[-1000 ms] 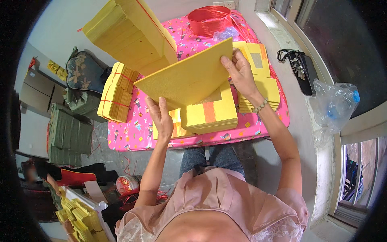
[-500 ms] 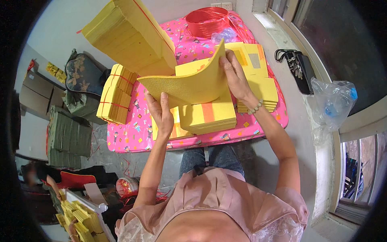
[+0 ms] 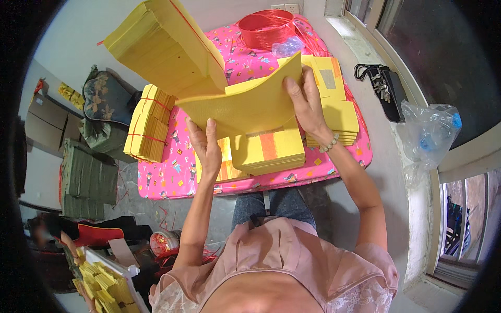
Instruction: The person is stacking and organizing gold-leaf joss paper on a table for packaging.
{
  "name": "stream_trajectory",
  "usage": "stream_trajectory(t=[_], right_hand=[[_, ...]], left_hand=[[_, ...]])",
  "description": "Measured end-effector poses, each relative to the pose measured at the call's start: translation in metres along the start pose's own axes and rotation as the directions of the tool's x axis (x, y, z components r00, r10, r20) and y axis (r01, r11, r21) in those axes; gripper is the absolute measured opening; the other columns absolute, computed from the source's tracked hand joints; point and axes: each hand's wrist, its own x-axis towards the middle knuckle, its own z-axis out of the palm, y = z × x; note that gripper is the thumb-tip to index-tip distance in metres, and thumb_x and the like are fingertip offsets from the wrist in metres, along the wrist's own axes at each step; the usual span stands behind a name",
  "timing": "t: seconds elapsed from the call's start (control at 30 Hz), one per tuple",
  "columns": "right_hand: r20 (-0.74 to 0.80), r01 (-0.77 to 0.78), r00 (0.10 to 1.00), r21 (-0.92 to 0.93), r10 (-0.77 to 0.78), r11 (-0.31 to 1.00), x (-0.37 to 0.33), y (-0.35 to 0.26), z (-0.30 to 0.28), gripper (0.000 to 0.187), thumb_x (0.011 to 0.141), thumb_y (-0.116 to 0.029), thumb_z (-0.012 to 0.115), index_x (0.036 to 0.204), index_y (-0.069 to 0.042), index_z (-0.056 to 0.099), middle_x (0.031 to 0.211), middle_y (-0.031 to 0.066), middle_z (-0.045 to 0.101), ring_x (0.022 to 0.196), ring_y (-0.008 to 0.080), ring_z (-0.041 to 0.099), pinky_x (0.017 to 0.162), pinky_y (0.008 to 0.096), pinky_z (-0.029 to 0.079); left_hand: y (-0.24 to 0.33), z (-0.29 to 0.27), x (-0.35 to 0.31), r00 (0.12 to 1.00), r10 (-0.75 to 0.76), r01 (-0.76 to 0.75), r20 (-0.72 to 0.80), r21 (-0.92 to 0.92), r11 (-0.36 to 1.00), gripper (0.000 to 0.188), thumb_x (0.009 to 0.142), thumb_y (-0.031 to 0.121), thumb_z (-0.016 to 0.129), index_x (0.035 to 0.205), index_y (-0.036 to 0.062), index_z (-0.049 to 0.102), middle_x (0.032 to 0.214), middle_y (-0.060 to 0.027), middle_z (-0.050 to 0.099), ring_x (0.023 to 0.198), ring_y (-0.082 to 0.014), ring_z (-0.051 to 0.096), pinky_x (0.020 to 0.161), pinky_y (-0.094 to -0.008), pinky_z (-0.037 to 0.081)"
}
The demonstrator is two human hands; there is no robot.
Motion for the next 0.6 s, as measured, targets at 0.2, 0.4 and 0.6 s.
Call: stream_trajectory(t=[0.2, 0.4, 0.6], right_hand=[[0.24, -0.319, 0.944, 0.474, 0.228, 0.82, 0.003, -0.029, 0.022, 0.059, 0.108, -0.049, 0.032, 0.144, -0.004, 0.044, 0.124, 0.0063, 0.06, 0.114, 0.0151, 0.058, 0.103, 0.0332, 0.046], [0.408, -0.467, 0.862, 0.414, 0.3, 0.781, -0.006, -0.011, 0.022, 0.052, 0.108, -0.044, 0.04, 0.14, -0.004, 0.047, 0.126, 0.0064, 0.06, 0.104, 0.0112, 0.063, 0.087, 0.0293, 0.056], [0.425, -0.461, 0.851, 0.324, 0.308, 0.826, -0.011, -0.011, 0.008, 0.055, 0.106, -0.047, 0.042, 0.139, -0.003, 0.048, 0.123, 0.0047, 0.061, 0.107, 0.0119, 0.061, 0.091, 0.0303, 0.053]], left_hand=[[0.011, 0.012, 0.026, 0.956, -0.096, 0.161, 0.277, -0.222, 0.962, 0.034, 0.101, 0.009, 0.056, 0.132, -0.0009, 0.048, 0.12, -0.0087, 0.058, 0.111, -0.015, 0.055, 0.098, -0.0311, 0.042], [0.024, 0.037, 0.043, 0.739, -0.272, 0.54, 0.617, -0.299, 0.787, 0.038, 0.097, 0.019, 0.065, 0.13, 0.0037, 0.054, 0.123, -0.0063, 0.06, 0.118, -0.0154, 0.055, 0.105, -0.0315, 0.039], [0.02, 0.037, 0.045, 0.749, -0.319, 0.557, 0.581, -0.29, 0.779, 0.036, 0.091, 0.017, 0.074, 0.12, 0.0046, 0.056, 0.111, -0.0054, 0.064, 0.106, -0.0134, 0.059, 0.098, -0.0307, 0.045]])
